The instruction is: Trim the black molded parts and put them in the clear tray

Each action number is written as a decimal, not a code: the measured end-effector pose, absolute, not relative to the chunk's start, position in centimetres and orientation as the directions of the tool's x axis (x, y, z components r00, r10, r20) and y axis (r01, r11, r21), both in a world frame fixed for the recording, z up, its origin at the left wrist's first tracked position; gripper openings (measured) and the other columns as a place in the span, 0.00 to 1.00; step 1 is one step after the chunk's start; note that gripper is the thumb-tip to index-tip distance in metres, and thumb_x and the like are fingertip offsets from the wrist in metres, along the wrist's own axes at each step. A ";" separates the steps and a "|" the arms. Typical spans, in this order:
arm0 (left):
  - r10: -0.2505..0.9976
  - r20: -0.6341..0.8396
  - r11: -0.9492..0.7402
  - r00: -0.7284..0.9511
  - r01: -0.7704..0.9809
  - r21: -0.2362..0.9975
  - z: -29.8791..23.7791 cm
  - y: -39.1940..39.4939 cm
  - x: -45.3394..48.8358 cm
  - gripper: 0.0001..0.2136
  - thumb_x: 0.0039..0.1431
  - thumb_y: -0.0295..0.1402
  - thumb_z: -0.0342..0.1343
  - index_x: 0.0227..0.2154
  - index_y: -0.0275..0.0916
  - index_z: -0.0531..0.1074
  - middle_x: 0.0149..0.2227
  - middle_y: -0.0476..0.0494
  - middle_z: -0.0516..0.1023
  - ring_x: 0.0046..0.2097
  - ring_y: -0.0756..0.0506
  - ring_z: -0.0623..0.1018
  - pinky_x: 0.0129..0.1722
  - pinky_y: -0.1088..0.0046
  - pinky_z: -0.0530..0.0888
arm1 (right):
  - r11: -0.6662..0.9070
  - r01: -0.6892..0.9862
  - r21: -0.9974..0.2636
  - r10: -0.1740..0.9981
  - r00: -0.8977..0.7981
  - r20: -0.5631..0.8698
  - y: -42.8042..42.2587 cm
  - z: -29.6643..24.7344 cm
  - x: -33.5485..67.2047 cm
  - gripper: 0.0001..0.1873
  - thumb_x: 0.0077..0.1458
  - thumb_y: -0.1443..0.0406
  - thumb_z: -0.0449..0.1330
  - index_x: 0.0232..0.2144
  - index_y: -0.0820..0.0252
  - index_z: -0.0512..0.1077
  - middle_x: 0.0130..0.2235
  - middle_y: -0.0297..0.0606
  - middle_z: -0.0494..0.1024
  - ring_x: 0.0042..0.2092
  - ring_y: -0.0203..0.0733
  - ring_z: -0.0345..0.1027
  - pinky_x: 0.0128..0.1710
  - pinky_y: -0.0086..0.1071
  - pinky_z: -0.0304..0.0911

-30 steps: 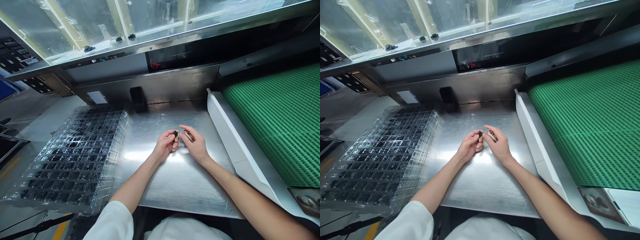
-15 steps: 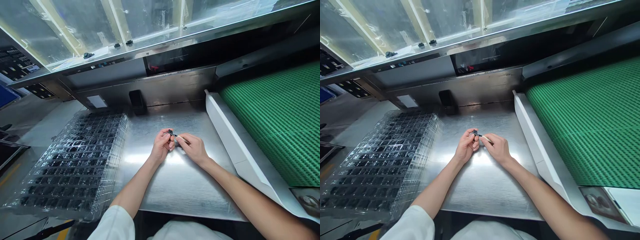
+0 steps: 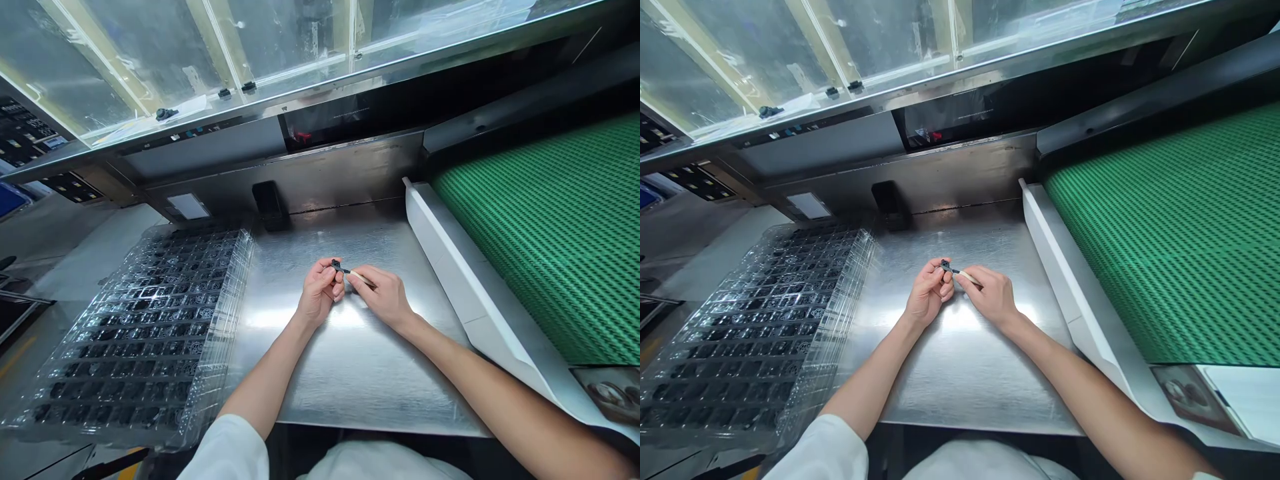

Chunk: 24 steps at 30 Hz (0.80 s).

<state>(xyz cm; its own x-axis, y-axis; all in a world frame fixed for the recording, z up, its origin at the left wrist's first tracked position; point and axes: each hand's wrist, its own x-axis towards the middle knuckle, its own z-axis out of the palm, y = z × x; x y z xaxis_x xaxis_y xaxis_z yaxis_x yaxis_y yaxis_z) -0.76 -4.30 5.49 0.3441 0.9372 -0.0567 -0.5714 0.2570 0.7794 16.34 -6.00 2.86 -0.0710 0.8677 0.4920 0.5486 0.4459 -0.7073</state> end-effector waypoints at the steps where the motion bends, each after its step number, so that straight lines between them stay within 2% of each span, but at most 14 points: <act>1: 0.937 -0.056 0.256 0.345 -0.571 0.780 5.5 -4.3 -0.8 0.23 0.51 0.39 0.73 0.46 0.38 0.72 0.28 0.52 0.71 0.23 0.54 0.66 0.22 0.77 0.58 | 0.446 0.549 -0.707 0.868 -0.072 0.491 -6.0 2.9 16.3 0.26 0.75 0.46 0.53 0.35 0.56 0.77 0.31 0.36 0.77 0.32 0.42 0.68 0.34 0.35 0.57; 9: 0.933 -0.048 0.259 0.358 -0.573 0.778 5.5 -4.3 -0.9 0.22 0.52 0.39 0.72 0.45 0.37 0.72 0.29 0.52 0.69 0.24 0.55 0.66 0.22 0.77 0.59 | 0.410 0.568 -0.714 0.877 -0.029 0.480 -5.7 2.5 16.7 0.25 0.74 0.46 0.53 0.34 0.55 0.77 0.32 0.36 0.78 0.33 0.42 0.70 0.33 0.34 0.57; 24: 0.931 -0.050 0.267 0.360 -0.585 0.765 5.6 -4.3 -0.9 0.21 0.52 0.38 0.72 0.46 0.37 0.73 0.28 0.52 0.70 0.24 0.55 0.65 0.23 0.77 0.58 | 0.451 0.530 -0.718 0.870 -0.083 0.486 -5.8 2.8 16.7 0.24 0.74 0.47 0.54 0.35 0.56 0.77 0.31 0.35 0.76 0.32 0.42 0.68 0.34 0.35 0.57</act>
<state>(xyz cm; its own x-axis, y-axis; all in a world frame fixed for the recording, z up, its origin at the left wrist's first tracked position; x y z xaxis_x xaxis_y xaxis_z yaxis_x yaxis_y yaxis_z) -0.88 -4.35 5.61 0.3605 0.9315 -0.0495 -0.5855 0.2673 0.7653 16.65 -5.78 2.81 -0.0830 0.8702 0.4857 0.5298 0.4513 -0.7181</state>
